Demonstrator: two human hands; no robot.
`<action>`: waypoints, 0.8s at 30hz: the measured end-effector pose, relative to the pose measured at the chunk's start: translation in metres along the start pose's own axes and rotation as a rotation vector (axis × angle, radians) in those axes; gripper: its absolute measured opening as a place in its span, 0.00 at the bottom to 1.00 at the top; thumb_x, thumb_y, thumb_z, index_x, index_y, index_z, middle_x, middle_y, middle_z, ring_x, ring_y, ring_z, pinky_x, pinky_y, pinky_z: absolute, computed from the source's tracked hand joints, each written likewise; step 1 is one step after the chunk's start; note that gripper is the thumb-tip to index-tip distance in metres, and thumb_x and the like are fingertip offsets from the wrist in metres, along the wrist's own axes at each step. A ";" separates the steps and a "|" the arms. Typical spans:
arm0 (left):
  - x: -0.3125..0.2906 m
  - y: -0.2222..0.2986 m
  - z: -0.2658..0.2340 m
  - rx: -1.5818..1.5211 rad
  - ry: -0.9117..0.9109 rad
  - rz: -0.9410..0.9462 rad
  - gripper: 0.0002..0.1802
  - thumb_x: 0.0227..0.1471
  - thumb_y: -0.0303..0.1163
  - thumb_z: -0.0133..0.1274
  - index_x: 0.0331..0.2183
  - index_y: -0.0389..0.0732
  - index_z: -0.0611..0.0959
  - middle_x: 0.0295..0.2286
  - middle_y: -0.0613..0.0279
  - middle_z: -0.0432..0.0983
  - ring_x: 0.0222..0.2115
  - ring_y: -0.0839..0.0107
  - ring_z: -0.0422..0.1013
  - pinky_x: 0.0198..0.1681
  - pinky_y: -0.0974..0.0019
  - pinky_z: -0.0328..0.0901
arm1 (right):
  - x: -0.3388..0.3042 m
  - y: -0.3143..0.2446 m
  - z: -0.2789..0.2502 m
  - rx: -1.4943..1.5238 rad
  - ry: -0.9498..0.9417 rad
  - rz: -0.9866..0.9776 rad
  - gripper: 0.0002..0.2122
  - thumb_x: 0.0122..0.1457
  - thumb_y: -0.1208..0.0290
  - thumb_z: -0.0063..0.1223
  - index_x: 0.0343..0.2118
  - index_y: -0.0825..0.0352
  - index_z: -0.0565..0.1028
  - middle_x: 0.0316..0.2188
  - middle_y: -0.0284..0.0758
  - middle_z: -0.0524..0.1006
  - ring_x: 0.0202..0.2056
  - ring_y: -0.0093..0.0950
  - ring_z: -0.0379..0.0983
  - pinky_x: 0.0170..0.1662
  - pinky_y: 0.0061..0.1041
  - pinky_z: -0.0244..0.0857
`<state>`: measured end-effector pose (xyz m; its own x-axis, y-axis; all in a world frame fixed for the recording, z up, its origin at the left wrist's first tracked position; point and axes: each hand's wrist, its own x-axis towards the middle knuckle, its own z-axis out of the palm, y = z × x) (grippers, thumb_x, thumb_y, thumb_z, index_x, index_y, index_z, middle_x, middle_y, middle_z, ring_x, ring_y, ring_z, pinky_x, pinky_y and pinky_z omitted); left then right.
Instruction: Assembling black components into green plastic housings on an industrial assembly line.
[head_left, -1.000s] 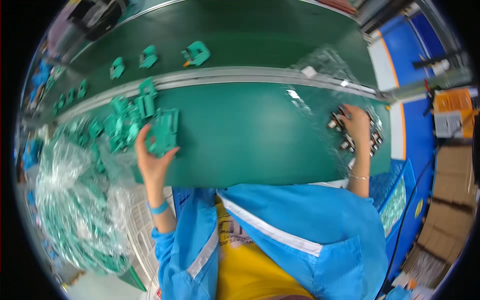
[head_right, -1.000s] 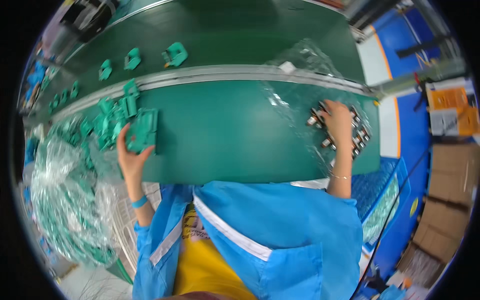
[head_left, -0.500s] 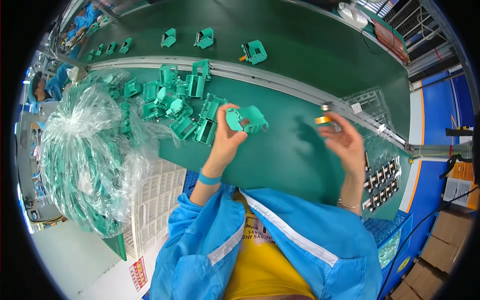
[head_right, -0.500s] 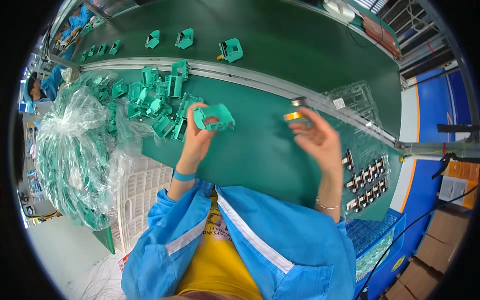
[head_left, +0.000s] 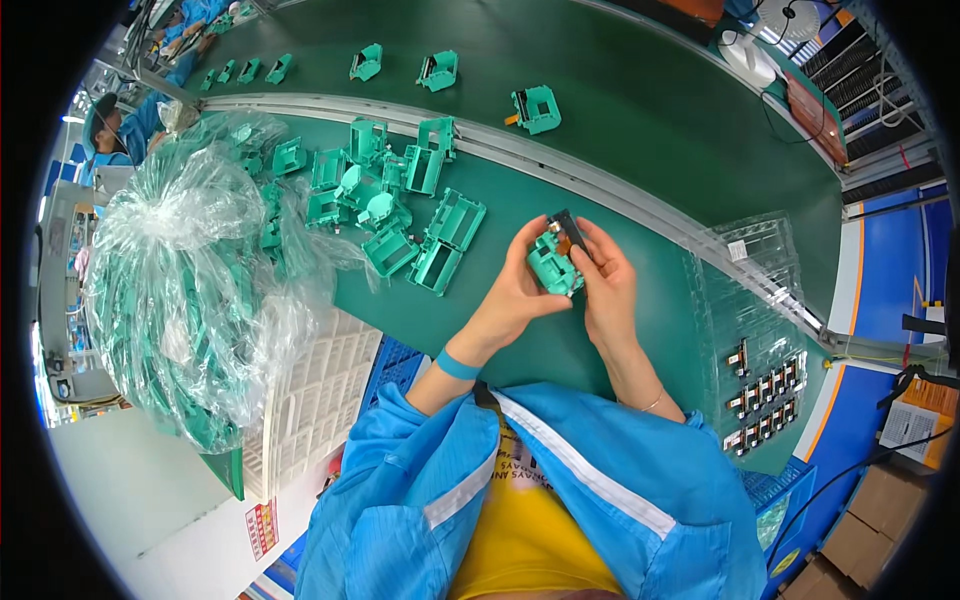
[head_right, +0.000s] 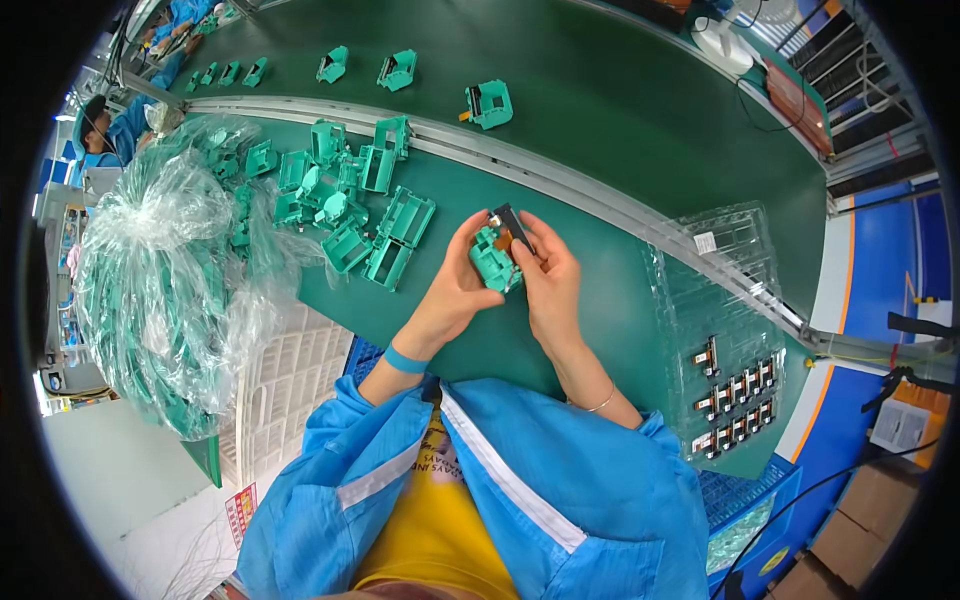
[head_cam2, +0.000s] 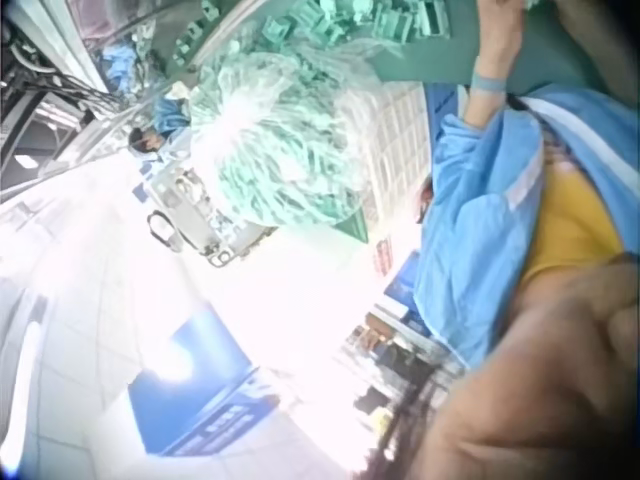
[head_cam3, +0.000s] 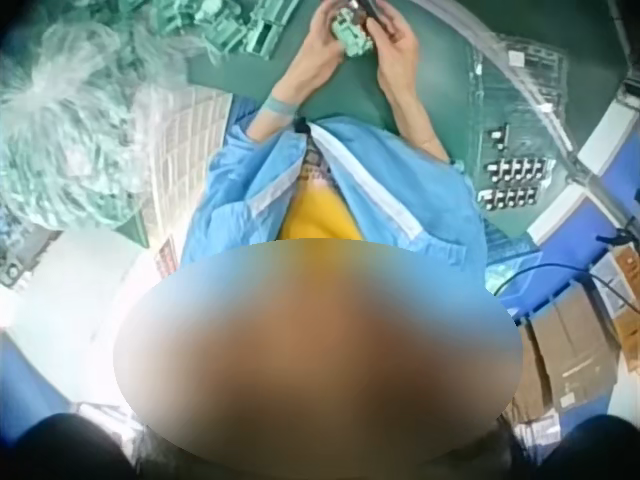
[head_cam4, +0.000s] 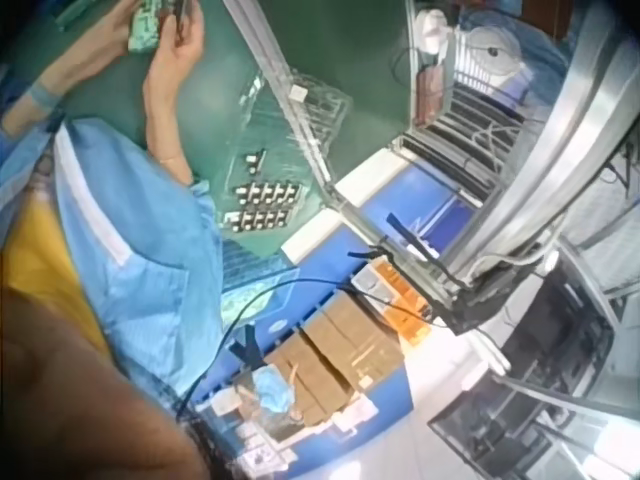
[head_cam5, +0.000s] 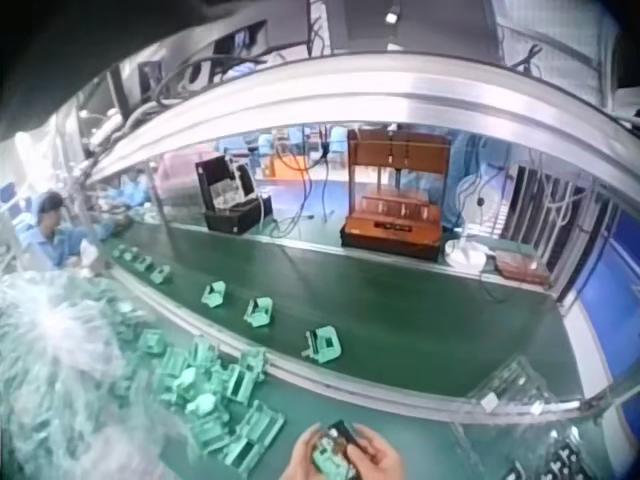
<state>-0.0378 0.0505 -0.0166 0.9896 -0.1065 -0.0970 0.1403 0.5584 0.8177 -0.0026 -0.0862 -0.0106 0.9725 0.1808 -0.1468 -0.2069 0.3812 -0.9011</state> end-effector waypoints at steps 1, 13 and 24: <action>0.002 0.001 0.002 0.066 -0.055 0.036 0.56 0.41 0.13 0.61 0.65 0.48 0.51 0.60 0.59 0.51 0.59 0.64 0.58 0.56 0.58 0.64 | 0.002 0.002 0.000 0.000 0.004 0.009 0.18 0.64 0.80 0.48 0.57 0.75 0.67 0.47 0.39 0.78 0.45 0.24 0.75 0.48 0.21 0.69; 0.008 -0.008 -0.009 0.587 0.094 0.232 0.47 0.37 0.17 0.68 0.59 0.34 0.65 0.53 0.55 0.62 0.55 0.66 0.62 0.53 0.61 0.70 | 0.006 0.004 -0.023 -0.035 0.141 -0.013 0.15 0.62 0.77 0.52 0.52 0.74 0.74 0.43 0.36 0.80 0.41 0.21 0.75 0.47 0.20 0.67; 0.012 -0.012 -0.009 0.632 0.123 0.302 0.44 0.37 0.22 0.69 0.57 0.38 0.68 0.52 0.56 0.66 0.53 0.65 0.67 0.51 0.61 0.73 | -0.002 0.000 -0.014 0.079 0.048 0.051 0.15 0.62 0.77 0.54 0.51 0.74 0.74 0.44 0.38 0.79 0.43 0.22 0.75 0.49 0.21 0.68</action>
<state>-0.0275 0.0500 -0.0321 0.9839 0.0920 0.1532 -0.1502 -0.0388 0.9879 -0.0030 -0.0992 -0.0164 0.9642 0.1585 -0.2127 -0.2620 0.4432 -0.8573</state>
